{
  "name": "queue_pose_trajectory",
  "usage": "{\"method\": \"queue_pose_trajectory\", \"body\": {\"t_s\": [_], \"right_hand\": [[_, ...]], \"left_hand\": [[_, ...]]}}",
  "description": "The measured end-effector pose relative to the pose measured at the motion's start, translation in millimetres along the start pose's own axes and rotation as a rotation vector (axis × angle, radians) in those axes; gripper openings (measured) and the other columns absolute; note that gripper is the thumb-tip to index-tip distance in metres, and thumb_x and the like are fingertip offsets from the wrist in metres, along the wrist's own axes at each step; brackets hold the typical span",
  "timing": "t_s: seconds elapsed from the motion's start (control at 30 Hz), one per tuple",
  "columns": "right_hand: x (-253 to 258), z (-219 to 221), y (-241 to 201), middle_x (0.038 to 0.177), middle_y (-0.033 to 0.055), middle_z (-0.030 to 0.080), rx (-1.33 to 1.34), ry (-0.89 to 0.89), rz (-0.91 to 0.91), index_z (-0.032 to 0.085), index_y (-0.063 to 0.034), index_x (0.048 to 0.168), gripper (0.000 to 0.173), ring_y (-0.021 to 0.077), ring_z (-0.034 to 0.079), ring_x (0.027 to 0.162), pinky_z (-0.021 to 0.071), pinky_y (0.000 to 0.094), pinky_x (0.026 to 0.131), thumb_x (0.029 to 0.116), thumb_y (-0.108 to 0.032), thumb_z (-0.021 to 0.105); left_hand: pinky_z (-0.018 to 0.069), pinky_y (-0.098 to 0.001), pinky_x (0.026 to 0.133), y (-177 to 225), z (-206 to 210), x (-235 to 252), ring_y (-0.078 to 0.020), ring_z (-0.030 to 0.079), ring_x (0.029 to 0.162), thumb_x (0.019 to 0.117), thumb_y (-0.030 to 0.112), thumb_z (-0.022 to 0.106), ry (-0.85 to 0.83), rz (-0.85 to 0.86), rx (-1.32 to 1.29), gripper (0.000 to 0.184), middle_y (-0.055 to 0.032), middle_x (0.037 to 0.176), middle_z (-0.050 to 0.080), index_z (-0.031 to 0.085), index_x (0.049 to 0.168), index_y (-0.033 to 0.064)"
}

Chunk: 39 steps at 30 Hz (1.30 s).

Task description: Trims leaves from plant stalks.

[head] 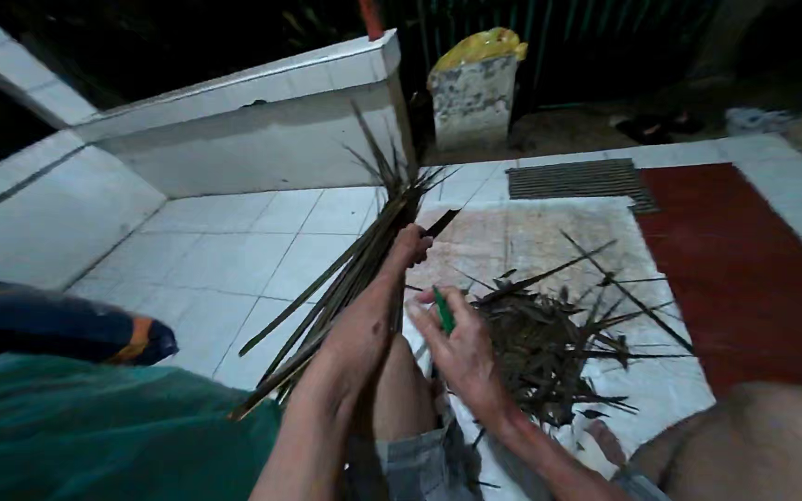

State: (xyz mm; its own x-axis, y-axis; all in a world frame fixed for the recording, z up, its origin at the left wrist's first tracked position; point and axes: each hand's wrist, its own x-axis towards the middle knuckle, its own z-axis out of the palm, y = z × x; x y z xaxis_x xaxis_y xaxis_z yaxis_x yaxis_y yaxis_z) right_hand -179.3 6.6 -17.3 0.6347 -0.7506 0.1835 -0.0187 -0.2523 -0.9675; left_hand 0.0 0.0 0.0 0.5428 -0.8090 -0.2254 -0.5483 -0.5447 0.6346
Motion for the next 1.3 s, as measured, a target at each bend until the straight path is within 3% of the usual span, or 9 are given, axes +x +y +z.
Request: {"method": "queue_pose_trajectory", "body": {"t_s": [0.03, 0.1, 0.17, 0.4, 0.5, 0.6, 0.73, 0.83, 1.3], "right_hand": [[12, -18, 10, 0.082, 0.0008, 0.066, -0.055, 0.023, 0.023, 0.068, -0.0126, 0.118, 0.038, 0.0113, 0.061, 0.066, 0.0539, 0.0332, 0.060, 0.1026, -0.046, 0.058], [35, -55, 32, 0.083, 0.0027, 0.064, -0.133, 0.029, 0.087, 0.068, -0.0138, 0.121, 0.045, 0.0152, 0.060, 0.071, 0.0520, 0.0389, 0.066, 0.1088, -0.047, 0.042], [54, -88, 53, 0.080, 0.0014, 0.061, -0.185, 0.042, 0.136, 0.069, -0.0156, 0.125, 0.052, 0.0156, 0.056, 0.068, 0.0492, 0.0400, 0.065, 0.1114, -0.047, 0.030], [78, -145, 109, 0.081, 0.0033, 0.062, -0.222, 0.031, 0.165, 0.068, -0.0127, 0.124, 0.040, 0.0143, 0.056, 0.066, 0.0496, 0.0349, 0.063, 0.1108, -0.040, 0.042], [80, -145, 121, 0.081, 0.0027, 0.062, -0.185, 0.030, 0.188, 0.067, -0.0146, 0.128, 0.041, 0.0140, 0.058, 0.065, 0.0508, 0.0338, 0.062, 0.1102, -0.042, 0.043], [76, -142, 130, 0.081, 0.0023, 0.064, -0.172, 0.016, 0.232, 0.066, -0.0175, 0.131, 0.041, 0.0144, 0.059, 0.065, 0.0522, 0.0346, 0.062, 0.1095, -0.044, 0.044], [73, -139, 132, 0.082, 0.0026, 0.065, -0.196, 0.021, 0.247, 0.067, -0.0148, 0.132, 0.039, 0.0127, 0.059, 0.069, 0.0516, 0.0335, 0.067, 0.1096, -0.039, 0.047], [71, -138, 134, 0.081, 0.0019, 0.063, -0.191, 0.011, 0.243, 0.068, -0.0155, 0.130, 0.038, 0.0119, 0.058, 0.069, 0.0508, 0.0328, 0.067, 0.1093, -0.040, 0.047], [66, -134, 134, 0.086, 0.0049, 0.067, -0.260, 0.030, 0.210, 0.070, -0.0167, 0.128, 0.039, 0.0159, 0.061, 0.074, 0.0525, 0.0391, 0.073, 0.1090, -0.042, 0.047]], "left_hand": [[0.0551, -0.0398, 0.048, -52, 18, 70, -0.0244, 0.066, 0.055, 0.1068, 0.024, 0.055, 0.052, 0.376, -0.003, 0.036, -0.0210, 0.076, 0.069, 0.066, 0.112, -0.0103], [0.0547, -0.0400, 0.051, -51, 30, 125, -0.0225, 0.064, 0.053, 0.1084, 0.031, 0.053, -0.074, 0.239, 0.062, 0.035, -0.0142, 0.076, 0.071, 0.069, 0.112, 0.0000], [0.0531, -0.0374, 0.048, -27, 35, 119, -0.0223, 0.063, 0.051, 0.1093, 0.032, 0.051, -0.126, 0.188, 0.059, 0.034, -0.0128, 0.077, 0.072, 0.068, 0.110, 0.0033], [0.0578, -0.0313, 0.050, 16, 55, 90, -0.0183, 0.068, 0.056, 0.1098, 0.020, 0.049, -0.360, 0.225, -0.094, 0.024, -0.0111, 0.080, 0.072, 0.060, 0.120, 0.0015], [0.0460, -0.0268, 0.044, 21, 65, 90, -0.0139, 0.056, 0.046, 0.1107, 0.025, 0.044, -0.375, 0.247, -0.061, 0.027, -0.0096, 0.074, 0.069, 0.060, 0.119, 0.0044], [0.0463, -0.0287, 0.041, 24, 75, 94, -0.0167, 0.055, 0.042, 0.1121, 0.038, 0.041, -0.365, 0.313, -0.011, 0.037, -0.0108, 0.065, 0.063, 0.061, 0.124, 0.0094], [0.0528, -0.0310, 0.051, 29, 83, 99, -0.0151, 0.061, 0.052, 0.1112, 0.025, 0.047, -0.332, 0.439, 0.164, 0.029, -0.0075, 0.076, 0.070, 0.067, 0.110, 0.0035], [0.0568, -0.0371, 0.061, 25, 91, 106, -0.0166, 0.064, 0.058, 0.1103, 0.028, 0.049, -0.272, 0.546, 0.212, 0.030, -0.0062, 0.071, 0.066, 0.069, 0.107, 0.0052], [0.0562, -0.0441, 0.065, 33, 96, 93, -0.0192, 0.065, 0.063, 0.1091, 0.034, 0.051, -0.183, 0.576, 0.347, 0.029, -0.0035, 0.071, 0.066, 0.071, 0.104, 0.0125]]}}
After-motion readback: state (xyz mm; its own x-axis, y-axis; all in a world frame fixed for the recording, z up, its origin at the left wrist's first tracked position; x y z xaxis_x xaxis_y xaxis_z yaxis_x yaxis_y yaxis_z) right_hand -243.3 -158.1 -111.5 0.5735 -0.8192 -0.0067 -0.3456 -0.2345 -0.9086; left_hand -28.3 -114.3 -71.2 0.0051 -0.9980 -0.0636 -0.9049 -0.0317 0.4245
